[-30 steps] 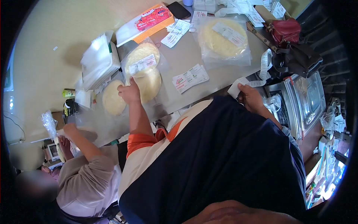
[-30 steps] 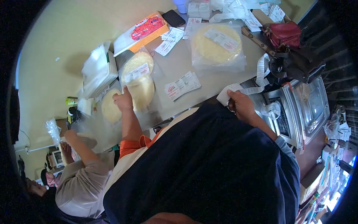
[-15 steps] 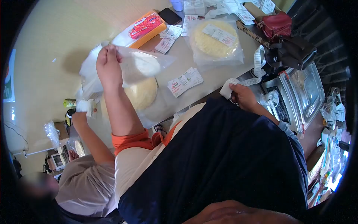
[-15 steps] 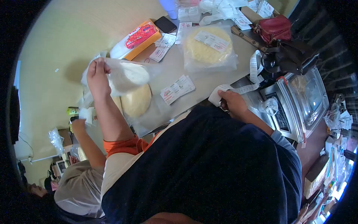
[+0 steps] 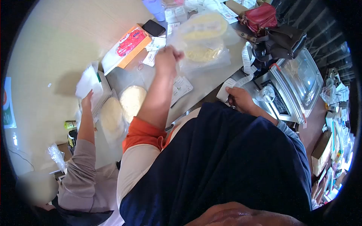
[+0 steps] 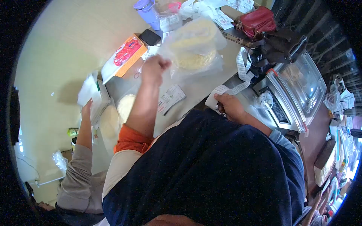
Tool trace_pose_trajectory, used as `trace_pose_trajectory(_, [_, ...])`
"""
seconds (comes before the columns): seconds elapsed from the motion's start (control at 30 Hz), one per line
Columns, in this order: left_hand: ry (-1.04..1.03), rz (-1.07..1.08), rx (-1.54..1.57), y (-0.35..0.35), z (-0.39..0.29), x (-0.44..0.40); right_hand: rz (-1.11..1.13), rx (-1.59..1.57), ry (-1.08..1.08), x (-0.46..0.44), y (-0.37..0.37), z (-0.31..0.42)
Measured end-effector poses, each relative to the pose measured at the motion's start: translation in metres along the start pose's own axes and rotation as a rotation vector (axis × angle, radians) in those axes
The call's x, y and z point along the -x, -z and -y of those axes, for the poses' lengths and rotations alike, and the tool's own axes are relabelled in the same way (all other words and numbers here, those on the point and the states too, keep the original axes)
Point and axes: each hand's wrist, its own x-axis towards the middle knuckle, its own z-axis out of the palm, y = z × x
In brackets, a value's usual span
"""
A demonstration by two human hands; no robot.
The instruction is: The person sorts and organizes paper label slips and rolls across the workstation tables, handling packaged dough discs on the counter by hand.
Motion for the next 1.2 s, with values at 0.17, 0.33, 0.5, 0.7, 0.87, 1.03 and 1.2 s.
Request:
trace_pose_trajectory(0.17, [0.310,-0.127,-0.192,0.015,0.072,-0.005,-0.022,0.074,0.036,0.000,0.007,0.001])
trace_pose_trajectory(0.33, [-0.047,-0.169,-0.977,0.021,0.041,0.026,-0.048,-0.043,0.079,0.002,0.002,0.003])
trace_pose_trajectory(0.5, [-0.655,0.275,-1.007,0.022,0.039,0.076,0.007,-0.165,0.079,-0.010,-0.007,0.002])
trace_pose_trajectory(0.7, [0.150,0.693,-0.276,0.010,0.049,0.113,0.024,-0.221,0.039,-0.001,-0.025,0.023])
trace_pose_trajectory(0.87, [0.081,0.601,-0.284,0.014,0.057,0.121,0.203,-0.327,-0.040,-0.007,-0.028,0.017])
trace_pose_trajectory(1.03, [-0.214,0.608,-0.611,0.014,0.048,0.129,0.156,0.020,0.010,-0.005,-0.032,0.013])
trace_pose_trajectory(1.2, [-0.835,0.494,-0.914,0.009,0.042,0.128,0.143,0.215,0.099,-0.006,-0.029,0.009])
